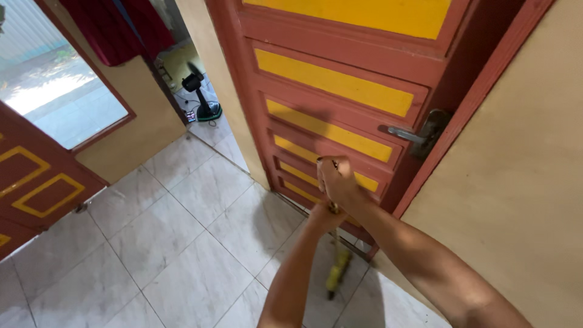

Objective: The person sweeps the tiled floor using a broom, moving debris towards a central point while walking through the room.

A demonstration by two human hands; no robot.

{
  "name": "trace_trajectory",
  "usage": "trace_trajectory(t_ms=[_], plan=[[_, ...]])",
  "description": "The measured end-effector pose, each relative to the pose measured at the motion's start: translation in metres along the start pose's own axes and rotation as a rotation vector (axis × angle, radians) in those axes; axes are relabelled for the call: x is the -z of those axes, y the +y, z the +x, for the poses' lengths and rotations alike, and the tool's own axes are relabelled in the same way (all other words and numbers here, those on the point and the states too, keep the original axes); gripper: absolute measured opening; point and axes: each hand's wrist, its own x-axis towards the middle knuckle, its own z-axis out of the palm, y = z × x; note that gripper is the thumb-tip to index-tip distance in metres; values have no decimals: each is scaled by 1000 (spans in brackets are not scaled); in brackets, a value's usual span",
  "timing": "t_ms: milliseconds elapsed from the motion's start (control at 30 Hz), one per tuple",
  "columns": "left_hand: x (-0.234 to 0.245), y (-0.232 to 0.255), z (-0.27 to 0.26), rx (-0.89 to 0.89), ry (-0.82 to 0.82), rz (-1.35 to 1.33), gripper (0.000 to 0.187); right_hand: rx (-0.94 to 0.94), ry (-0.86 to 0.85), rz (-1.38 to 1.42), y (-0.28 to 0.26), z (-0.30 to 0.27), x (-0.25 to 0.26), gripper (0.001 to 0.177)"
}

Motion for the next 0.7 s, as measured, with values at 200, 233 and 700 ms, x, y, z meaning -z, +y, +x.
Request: trace_trajectory(t_ms=[200,233,700], plan=[[-28,-85,30,-432,79,-325,60,-33,57,-141,47,-1,-45,32],[-26,-102,34,-395,77,-299,59,7,49,-198,58,-2,-53,29],[156,-171,46,-30,279,69,41,88,-149,87,110,61,-160,38]])
